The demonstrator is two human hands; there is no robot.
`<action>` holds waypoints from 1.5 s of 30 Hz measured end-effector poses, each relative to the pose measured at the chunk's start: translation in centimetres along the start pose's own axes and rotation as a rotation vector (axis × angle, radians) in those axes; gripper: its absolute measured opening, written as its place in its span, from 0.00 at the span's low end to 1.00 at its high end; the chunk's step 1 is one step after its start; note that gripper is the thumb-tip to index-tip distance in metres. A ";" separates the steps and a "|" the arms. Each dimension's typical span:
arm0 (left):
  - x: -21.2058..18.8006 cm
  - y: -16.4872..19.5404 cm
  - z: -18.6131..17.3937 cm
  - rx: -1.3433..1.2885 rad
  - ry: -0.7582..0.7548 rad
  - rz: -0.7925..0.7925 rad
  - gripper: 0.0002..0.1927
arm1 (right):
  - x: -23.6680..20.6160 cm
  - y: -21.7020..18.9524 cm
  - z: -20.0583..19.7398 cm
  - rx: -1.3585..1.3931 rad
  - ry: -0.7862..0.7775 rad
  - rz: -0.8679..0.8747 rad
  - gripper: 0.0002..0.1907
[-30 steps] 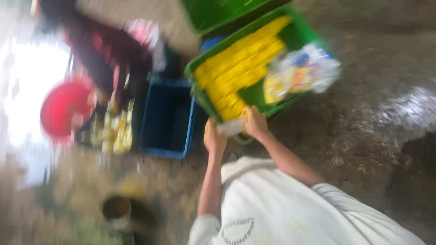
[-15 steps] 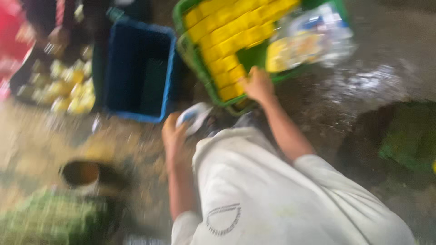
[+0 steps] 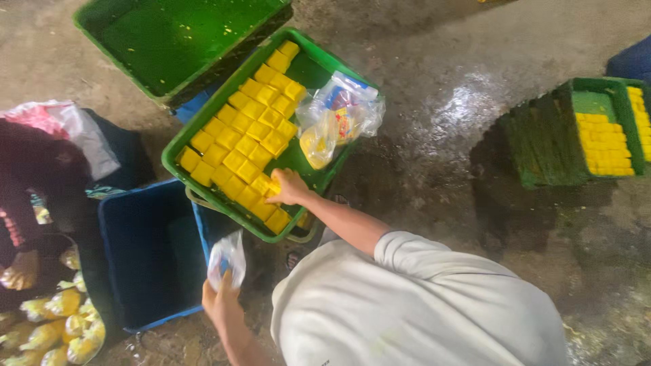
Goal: The person picks yellow tofu blocks from a green tray, opens small plastic bags, and packs the blocks into the bags, placing filled bags into a blue bin. They repeat this packing cycle for many blocks while a nearby worker rinses items in a red water-filled basin.
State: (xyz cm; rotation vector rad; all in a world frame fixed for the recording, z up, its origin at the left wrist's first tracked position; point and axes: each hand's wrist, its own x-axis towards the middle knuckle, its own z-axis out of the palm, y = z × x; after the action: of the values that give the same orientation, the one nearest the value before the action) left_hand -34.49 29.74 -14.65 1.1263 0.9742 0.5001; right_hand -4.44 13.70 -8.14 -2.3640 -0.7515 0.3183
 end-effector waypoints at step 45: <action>4.8 0.0 25.2 1.014 -0.305 0.484 0.16 | 6.9 -0.8 0.2 -0.048 -0.218 0.066 0.17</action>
State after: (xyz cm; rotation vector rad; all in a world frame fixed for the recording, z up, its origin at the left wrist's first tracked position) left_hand -10.67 20.30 -13.97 2.3072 0.6612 0.1715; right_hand 0.70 18.38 -8.01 -2.4288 -0.7894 0.6004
